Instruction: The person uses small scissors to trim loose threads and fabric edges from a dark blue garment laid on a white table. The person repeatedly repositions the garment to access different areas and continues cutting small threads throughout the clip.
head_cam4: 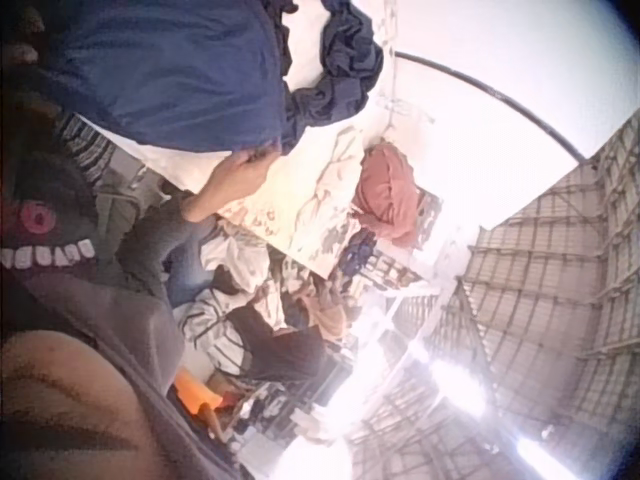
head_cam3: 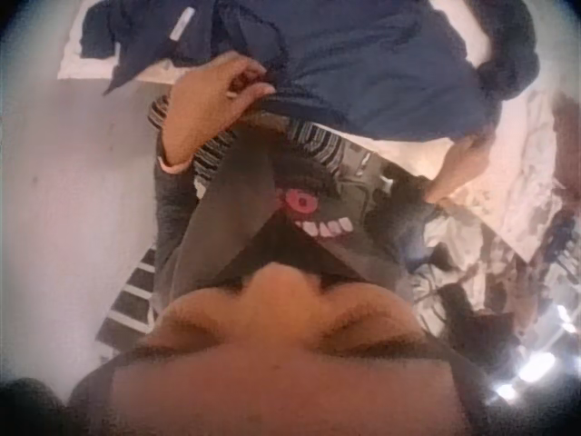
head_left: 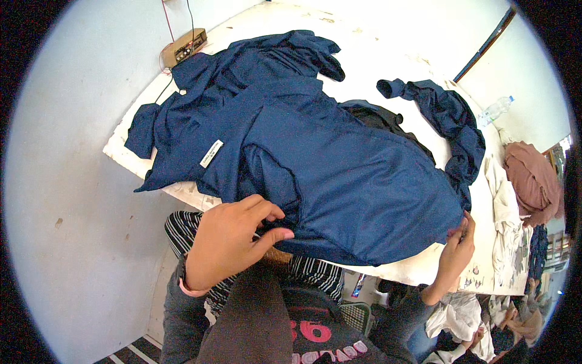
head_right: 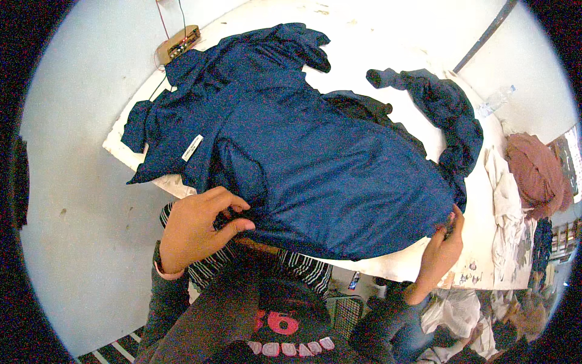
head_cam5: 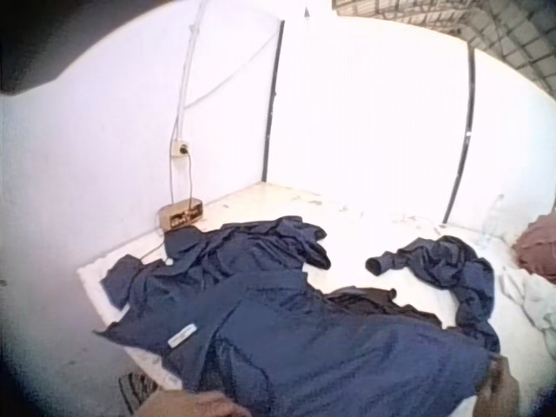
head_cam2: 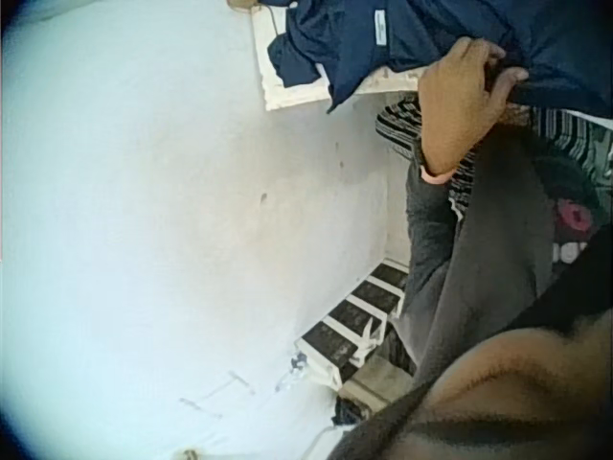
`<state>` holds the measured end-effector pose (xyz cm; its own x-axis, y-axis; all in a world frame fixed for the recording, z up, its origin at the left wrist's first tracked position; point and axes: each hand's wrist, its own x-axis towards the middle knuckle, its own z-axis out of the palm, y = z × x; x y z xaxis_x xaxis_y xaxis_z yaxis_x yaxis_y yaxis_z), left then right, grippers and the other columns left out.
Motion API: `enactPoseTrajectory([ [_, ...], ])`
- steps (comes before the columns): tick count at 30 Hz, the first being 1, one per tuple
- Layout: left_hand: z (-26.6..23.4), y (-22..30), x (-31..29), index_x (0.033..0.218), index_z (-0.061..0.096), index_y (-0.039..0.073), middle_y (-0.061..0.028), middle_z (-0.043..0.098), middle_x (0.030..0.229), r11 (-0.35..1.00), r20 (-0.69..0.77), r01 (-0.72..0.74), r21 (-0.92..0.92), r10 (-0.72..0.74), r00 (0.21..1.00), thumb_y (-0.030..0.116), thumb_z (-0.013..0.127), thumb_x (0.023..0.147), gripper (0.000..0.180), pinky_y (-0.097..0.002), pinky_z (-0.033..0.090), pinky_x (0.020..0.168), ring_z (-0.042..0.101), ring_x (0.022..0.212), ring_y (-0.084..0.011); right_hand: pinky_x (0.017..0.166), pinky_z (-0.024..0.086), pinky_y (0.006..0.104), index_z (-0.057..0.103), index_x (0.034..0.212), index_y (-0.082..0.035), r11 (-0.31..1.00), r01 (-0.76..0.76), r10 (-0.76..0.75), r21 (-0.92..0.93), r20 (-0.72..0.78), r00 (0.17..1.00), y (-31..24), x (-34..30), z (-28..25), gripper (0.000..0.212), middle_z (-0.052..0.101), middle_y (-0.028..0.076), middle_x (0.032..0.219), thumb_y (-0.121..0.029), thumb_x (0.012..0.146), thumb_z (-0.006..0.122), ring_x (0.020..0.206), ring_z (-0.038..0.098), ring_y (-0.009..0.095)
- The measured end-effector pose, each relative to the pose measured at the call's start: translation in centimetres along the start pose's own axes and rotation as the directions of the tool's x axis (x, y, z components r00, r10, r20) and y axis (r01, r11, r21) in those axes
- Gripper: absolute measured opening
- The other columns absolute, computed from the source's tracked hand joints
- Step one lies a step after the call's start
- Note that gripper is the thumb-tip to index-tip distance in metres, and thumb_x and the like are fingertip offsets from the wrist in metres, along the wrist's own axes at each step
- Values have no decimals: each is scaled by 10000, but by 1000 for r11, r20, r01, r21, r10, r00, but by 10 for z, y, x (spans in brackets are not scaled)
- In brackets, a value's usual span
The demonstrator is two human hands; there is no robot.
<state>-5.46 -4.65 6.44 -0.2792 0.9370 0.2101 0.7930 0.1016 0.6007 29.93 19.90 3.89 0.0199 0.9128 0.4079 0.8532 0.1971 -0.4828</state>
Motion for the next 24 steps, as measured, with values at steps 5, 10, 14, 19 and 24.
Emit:
enactPoseTrajectory([
  [5,21,0,-18,1000,718,90,-57,669,906,992,-6,67,108,-67,998,348,829,803,343,-371,543,699,701,797,-282,677,522,290,670,1287,-46,869,26,-174,494,256,951,-61,-39,12,283,739,111,978,-152,1090,498,752,651,135],
  [10,43,-9,-23,1044,736,84,-67,661,949,989,-92,6,148,8,996,349,824,813,362,-375,555,726,702,828,-283,694,525,281,720,1202,-93,755,79,-463,651,444,767,-103,-82,44,436,676,51,817,99,811,711,757,666,130],
  [14,48,-15,-28,1045,755,84,-67,666,939,998,-66,40,47,-37,997,350,776,883,312,-386,558,698,702,820,-292,694,507,285,725,1154,-80,781,65,-493,621,549,675,-112,-101,67,358,632,47,781,3,811,786,747,657,154],
  [19,52,-28,-29,1025,767,111,-59,682,911,996,-30,75,-57,-77,997,323,712,949,232,-393,549,664,698,786,-300,714,533,345,729,1140,-102,770,77,-531,634,568,629,-104,-106,88,338,668,83,810,-89,810,801,745,691,247],
  [24,55,-35,-29,983,759,119,-60,682,904,998,14,22,-67,-22,1000,299,708,947,191,-392,543,651,700,782,-290,749,554,359,720,1152,-88,764,60,-531,643,572,625,-106,-109,90,348,731,104,902,-149,826,824,811,729,263],
])
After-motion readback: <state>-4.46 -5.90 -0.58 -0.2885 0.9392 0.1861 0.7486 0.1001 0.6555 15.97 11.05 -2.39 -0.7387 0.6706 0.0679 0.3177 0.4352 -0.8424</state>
